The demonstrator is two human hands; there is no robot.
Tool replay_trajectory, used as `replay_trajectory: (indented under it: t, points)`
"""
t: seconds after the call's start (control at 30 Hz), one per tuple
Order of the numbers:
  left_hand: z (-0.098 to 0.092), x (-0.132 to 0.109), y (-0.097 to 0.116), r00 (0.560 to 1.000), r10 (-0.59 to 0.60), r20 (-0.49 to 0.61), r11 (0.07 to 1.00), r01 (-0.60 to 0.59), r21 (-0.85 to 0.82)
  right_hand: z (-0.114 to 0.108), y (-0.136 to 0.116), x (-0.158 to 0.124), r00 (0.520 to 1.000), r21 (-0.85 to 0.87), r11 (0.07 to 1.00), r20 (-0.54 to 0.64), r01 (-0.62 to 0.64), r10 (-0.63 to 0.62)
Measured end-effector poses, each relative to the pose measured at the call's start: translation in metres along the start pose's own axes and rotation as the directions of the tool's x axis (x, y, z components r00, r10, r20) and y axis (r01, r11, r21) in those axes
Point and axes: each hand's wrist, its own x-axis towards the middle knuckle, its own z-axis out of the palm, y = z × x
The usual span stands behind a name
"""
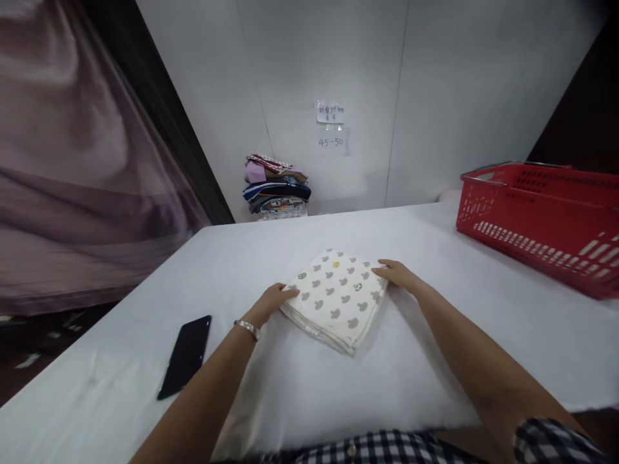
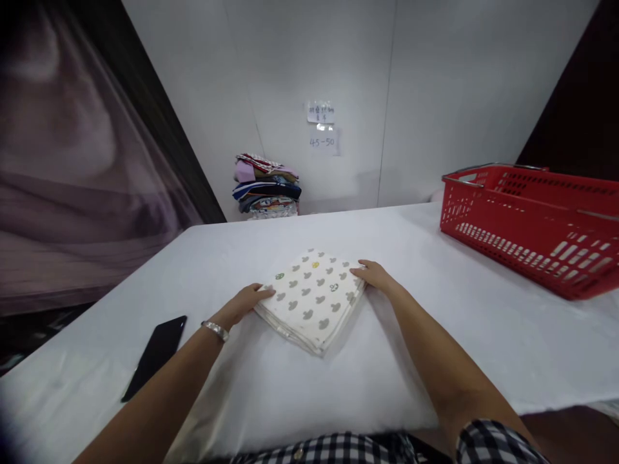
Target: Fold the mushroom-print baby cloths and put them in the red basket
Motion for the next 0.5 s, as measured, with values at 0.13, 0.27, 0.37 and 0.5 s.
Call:
replay_trajectory:
  t: [0.13, 0.27, 0.37, 0.5]
  points:
    - [-0.009, 0.014, 0.021, 0.992, 0.099, -0.080, 0.995, -0.098, 0.009, -0.003, -0.010, -0.011, 0.997, 0.039, 0.998, 0.064, -0.039, 0.037]
    - [-0.028, 0.050, 0.054, 0.950, 0.204, -0.237, 0.978, -0.209, 0.001, 0.008, -0.022, -0.034, 0.982, 0.136, 0.985, 0.167, -0.109, 0.085]
    - [-0.033, 0.075, 0.059, 0.918, 0.206, -0.340, 0.977, -0.214, 0.015, 0.025, -0.024, -0.051, 0.969, 0.117, 0.988, 0.237, -0.101, 0.071]
    - [-0.024, 0.085, 0.032, 0.919, 0.104, -0.380, 0.995, -0.098, 0.036, 0.041, -0.017, -0.059, 0.973, 0.026, 0.999, 0.229, -0.025, 0.018]
